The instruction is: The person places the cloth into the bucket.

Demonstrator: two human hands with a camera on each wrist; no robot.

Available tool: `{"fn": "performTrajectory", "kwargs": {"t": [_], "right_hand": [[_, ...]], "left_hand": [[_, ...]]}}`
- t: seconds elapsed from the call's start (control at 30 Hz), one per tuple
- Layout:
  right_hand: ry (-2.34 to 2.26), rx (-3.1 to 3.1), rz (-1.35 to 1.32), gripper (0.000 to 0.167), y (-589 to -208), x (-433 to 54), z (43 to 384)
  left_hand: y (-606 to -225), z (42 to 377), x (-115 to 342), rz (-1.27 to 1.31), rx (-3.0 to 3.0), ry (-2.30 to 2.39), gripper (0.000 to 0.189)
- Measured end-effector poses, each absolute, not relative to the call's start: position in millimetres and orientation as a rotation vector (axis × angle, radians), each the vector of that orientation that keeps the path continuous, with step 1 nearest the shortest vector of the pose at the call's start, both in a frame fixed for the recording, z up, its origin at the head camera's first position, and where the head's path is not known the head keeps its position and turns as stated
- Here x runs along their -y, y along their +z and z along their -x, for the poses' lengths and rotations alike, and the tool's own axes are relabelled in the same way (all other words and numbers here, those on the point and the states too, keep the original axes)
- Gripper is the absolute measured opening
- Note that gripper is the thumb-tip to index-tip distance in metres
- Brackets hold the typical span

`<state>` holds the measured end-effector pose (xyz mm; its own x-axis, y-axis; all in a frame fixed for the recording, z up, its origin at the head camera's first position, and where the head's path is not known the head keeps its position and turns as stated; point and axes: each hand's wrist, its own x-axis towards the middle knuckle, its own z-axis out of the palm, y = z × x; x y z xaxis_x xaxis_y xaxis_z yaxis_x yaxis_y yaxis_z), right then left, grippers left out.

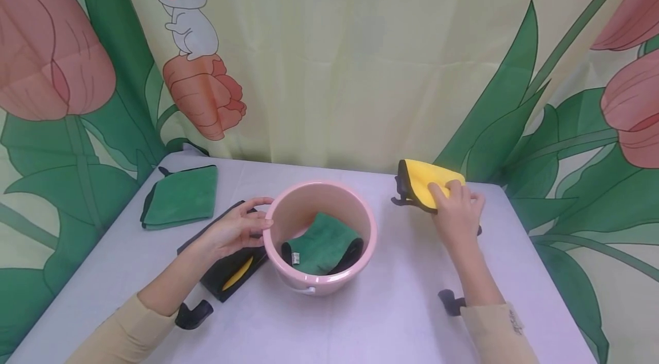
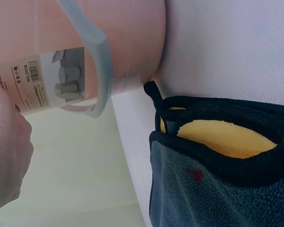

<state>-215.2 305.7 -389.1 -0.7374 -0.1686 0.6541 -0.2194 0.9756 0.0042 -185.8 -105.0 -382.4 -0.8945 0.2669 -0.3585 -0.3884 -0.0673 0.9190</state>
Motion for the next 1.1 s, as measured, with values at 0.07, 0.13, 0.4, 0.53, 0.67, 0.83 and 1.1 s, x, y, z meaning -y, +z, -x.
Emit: {"fn": "performTrajectory", "kwargs": {"t": [0.07, 0.13, 0.4, 0.53, 0.67, 0.83, 1.1], "right_hand": [[0.085, 2.378, -0.312, 0.047, -381.6, -299.9, 213.2], [0.073, 2.339, -0.353, 0.047, -374.3, -293.8, 210.8], [0.033, 2.233, -0.479, 0.05, -350.0, -266.1, 198.2], [0.025, 2.21, -0.54, 0.049, -341.2, -252.9, 191.3], [0.015, 2.171, -0.616, 0.045, -334.5, -240.8, 185.0], [0.038, 2.109, -0.715, 0.039, -330.1, -224.9, 179.1], [0.05, 2.1, -0.887, 0.027, -332.5, -199.8, 171.2]], "left_hand": [[-382.4, 185.8, 105.2, 0.134, -1.781, 2.011, 0.056], [-382.5, 185.8, 105.2, 0.137, -1.781, 2.011, 0.056], [-383.3, 186.1, 105.4, 0.136, -1.784, 2.014, 0.056], [-383.6, 186.3, 105.6, 0.129, -1.778, 2.017, 0.056], [-383.4, 186.2, 105.7, 0.122, -1.777, 2.019, 0.056], [-382.9, 186.4, 105.7, 0.122, -1.771, 2.021, 0.057], [-383.1, 186.4, 105.3, 0.128, -1.776, 2.02, 0.057]]}}
